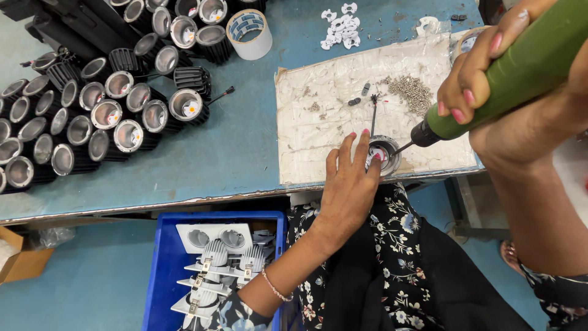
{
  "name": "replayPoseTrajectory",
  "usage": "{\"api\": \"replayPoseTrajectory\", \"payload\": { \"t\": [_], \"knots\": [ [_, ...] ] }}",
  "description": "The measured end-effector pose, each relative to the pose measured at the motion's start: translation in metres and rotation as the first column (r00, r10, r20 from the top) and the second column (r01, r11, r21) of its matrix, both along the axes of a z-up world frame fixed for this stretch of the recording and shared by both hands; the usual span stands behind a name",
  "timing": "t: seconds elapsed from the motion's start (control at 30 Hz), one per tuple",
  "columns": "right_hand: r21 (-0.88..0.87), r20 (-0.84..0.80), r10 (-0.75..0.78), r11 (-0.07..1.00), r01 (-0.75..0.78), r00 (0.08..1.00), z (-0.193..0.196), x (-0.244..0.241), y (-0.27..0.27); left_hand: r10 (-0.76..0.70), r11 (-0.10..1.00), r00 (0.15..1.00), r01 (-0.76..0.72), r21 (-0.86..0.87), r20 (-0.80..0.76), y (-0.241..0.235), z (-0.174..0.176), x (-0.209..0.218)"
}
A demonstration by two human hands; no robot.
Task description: The person assembles LED components into housings by hand and with a power screwdriver at a workbench.
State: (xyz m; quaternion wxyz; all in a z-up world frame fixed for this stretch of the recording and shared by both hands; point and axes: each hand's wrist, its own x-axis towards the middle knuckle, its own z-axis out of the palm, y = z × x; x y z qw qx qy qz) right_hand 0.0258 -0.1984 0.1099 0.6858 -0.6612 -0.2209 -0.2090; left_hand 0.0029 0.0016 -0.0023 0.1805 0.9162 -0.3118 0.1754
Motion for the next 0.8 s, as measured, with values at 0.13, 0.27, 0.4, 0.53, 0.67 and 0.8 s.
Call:
{"api": "replayPoseTrajectory", "payload": {
  "t": [0.13, 0.27, 0.4, 0.53, 0.67, 0.8],
  "knots": [
    [0.007, -0.021, 0.000, 1.000, 0.000, 1.000, 0.001, 0.000, 0.001, -0.046, 0.999, 0.999, 0.046, -0.028, -0.008, 0.003, -0.003, 0.003],
    [-0.014, -0.020, -0.027, 1.000, 0.027, 0.999, 0.004, 0.001, 0.003, -0.063, 0.998, 0.998, 0.063, -0.001, -0.005, 0.004, 0.001, 0.007],
    [0.006, -0.024, -0.015, 1.000, 0.016, 1.000, 0.006, -0.001, 0.006, -0.058, 0.998, 0.997, 0.058, -0.002, -0.048, 0.004, 0.007, 0.007],
    [0.018, 0.012, -0.001, 1.000, 0.001, 1.000, 0.004, 0.000, 0.011, -0.033, 0.999, 0.999, 0.032, -0.015, -0.014, -0.002, 0.009, 0.003],
    [0.049, 0.022, 0.008, 0.999, -0.009, 1.000, 0.003, 0.002, 0.017, 0.049, 0.999, 0.992, -0.051, 0.015, 0.112, -0.012, 0.003, -0.003],
    [0.054, 0.031, 0.018, 0.998, -0.020, 0.999, 0.004, 0.004, 0.019, 0.066, 0.997, 0.991, -0.069, 0.027, 0.120, -0.015, -0.002, -0.002]
  ]
}}
